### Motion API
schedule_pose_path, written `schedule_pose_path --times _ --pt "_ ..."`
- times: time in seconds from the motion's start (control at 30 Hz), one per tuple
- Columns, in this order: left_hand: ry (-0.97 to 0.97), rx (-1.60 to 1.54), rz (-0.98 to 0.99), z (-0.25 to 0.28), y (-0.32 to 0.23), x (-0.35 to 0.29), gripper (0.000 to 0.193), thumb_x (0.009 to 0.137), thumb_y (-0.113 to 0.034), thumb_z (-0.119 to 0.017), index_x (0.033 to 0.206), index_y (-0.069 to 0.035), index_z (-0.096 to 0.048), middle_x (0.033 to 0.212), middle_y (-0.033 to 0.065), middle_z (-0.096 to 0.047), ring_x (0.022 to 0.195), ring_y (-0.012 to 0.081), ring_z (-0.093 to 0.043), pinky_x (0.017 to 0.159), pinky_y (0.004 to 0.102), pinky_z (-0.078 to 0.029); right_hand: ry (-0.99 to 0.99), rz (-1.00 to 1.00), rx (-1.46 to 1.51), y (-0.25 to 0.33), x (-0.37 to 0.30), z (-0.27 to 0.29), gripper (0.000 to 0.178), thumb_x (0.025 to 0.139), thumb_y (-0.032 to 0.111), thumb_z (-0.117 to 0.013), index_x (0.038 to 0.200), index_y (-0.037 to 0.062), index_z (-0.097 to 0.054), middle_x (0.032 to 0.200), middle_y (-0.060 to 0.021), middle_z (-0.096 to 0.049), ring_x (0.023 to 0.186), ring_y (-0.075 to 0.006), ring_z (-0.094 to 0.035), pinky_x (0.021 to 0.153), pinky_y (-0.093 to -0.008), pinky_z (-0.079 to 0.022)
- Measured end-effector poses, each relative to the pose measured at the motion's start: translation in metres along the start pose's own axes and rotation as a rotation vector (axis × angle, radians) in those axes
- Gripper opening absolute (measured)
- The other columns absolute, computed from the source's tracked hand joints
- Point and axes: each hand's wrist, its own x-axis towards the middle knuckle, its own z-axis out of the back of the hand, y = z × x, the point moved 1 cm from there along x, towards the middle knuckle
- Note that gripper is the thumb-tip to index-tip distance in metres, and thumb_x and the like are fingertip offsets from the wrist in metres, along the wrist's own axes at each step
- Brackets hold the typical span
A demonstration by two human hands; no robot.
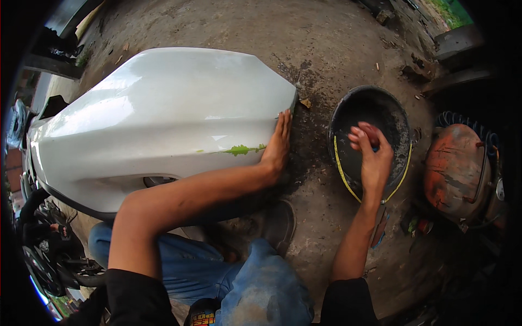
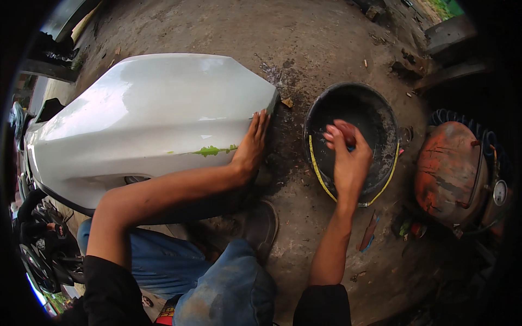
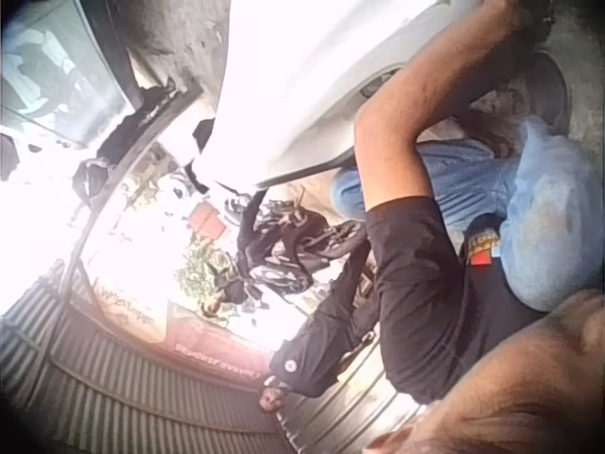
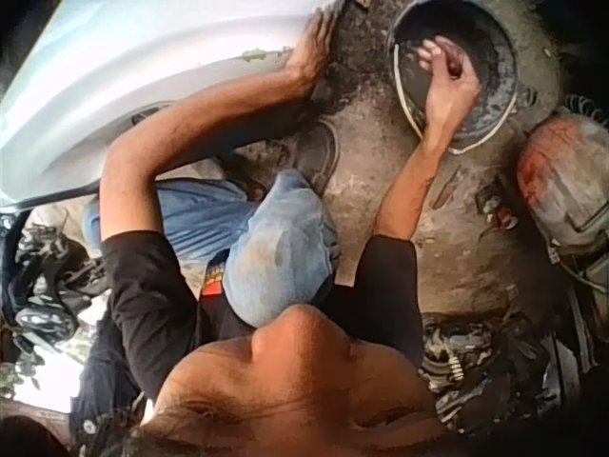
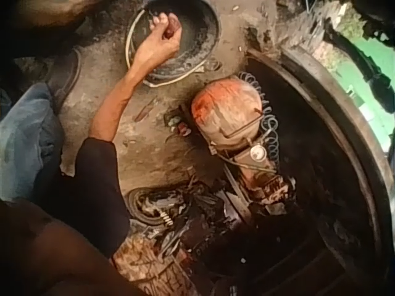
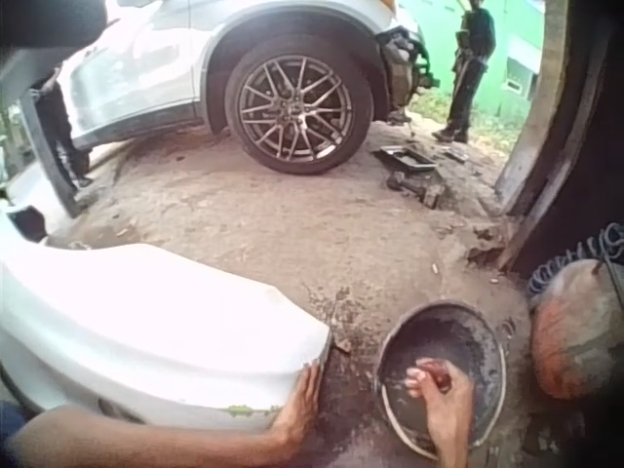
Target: Sanding a white car bumper part with sandpaper and water.
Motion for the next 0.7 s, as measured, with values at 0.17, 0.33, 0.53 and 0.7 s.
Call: schedule_pose_path --times 0.17,0.33,0.53,0.7 --pt "0.094 0.044 -0.233 0.003 -0.011 -0.036 0.069 0.110 -0.042 -0.045 0.167 -0.003 -0.043 0.179 0.0232 -0.028 0.166 0.0465 -0.021 0.133 0.0700 -0.010 -0.170 -0.068 -0.227 -0.046 -0.031 0.039 0.023 0.106 0.011 -0.071 0.124 -0.0032 -0.075 0.104 -0.0101 -0.082 0.088 -0.0126 -0.075 0.079 -0.0287 -0.060" --pt "0.099 -0.071 -0.123 0.001 0.014 0.012 0.069 0.110 -0.042 -0.047 0.168 -0.005 -0.042 0.181 0.0195 -0.024 0.166 0.0469 -0.019 0.132 0.0718 -0.010 -0.196 0.016 -0.354 -0.052 -0.049 0.019 0.023 0.107 0.011 -0.068 0.125 -0.0003 -0.075 0.103 -0.0096 -0.082 0.083 -0.0143 -0.076 0.076 -0.0324 -0.059" --pt "0.015 -0.017 0.049 -0.016 0.003 0.028 0.067 0.109 -0.042 -0.048 0.165 -0.006 -0.048 0.182 0.0193 -0.021 0.166 0.0516 -0.015 0.132 0.0716 -0.009 -0.156 -0.036 -0.511 -0.052 -0.046 0.017 0.029 0.106 0.012 -0.068 0.133 0.0018 -0.074 0.118 -0.0137 -0.081 0.106 -0.0240 -0.080 0.082 -0.0376 -0.060" --pt "0.069 0.045 -0.026 0.005 -0.006 -0.014 0.065 0.109 -0.042 -0.048 0.166 -0.009 -0.049 0.182 0.0186 -0.021 0.166 0.0517 -0.014 0.132 0.0717 -0.009 -0.136 0.113 -0.779 -0.049 -0.044 0.020 0.034 0.109 0.017 -0.064 0.138 0.0042 -0.074 0.126 -0.0175 -0.078 0.108 -0.0381 -0.078 0.092 -0.0452 -0.059"
